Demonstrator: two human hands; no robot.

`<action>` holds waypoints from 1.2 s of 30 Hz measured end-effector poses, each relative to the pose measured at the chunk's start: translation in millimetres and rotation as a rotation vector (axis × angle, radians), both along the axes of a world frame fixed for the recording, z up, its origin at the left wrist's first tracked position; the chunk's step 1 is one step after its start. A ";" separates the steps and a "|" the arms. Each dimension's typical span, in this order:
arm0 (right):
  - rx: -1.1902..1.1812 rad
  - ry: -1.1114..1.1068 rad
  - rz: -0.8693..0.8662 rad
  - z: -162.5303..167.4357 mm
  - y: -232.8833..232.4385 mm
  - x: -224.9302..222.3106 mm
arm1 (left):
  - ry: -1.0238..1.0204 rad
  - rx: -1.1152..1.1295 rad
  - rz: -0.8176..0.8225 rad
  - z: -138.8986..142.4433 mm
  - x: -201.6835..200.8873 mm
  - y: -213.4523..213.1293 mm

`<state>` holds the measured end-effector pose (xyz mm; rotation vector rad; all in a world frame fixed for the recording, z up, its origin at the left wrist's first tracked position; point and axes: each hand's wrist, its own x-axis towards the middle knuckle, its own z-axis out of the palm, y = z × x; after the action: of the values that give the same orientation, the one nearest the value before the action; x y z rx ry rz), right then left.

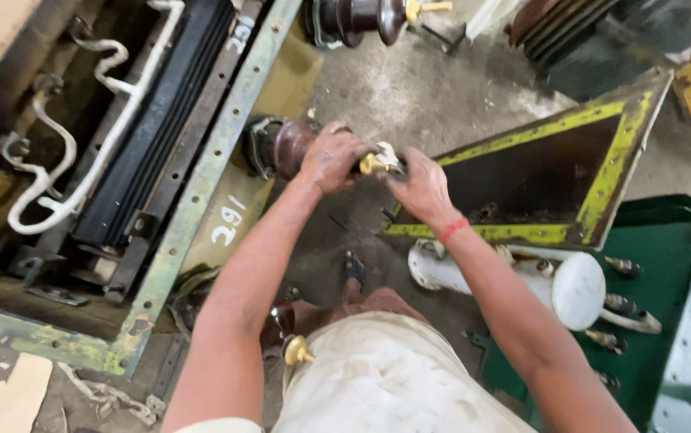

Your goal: The person uses a wrench to tighten a brass fitting on a brown insulator mounted on a metal frame. They repeat the tightening action on multiple similar insulators, moving between them as needed.

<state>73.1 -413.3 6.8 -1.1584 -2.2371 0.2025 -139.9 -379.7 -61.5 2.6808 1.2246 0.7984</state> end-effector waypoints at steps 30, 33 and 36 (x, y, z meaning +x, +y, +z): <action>-0.001 -0.275 0.171 -12.9 17.1 14.2 | -0.059 -0.015 -0.039 8.5 0.2 1.6; -0.140 -0.100 -0.097 -21.9 22.1 1.6 | -0.013 -0.038 -0.008 8.9 1.8 2.0; -0.253 -0.102 -0.066 -23.7 22.1 -2.0 | 0.021 0.004 -0.009 10.0 3.3 2.6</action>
<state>71.1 -391.1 -16.9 -1.4010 -2.3070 0.4177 -136.6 -377.1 -51.5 2.7027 1.2163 0.7748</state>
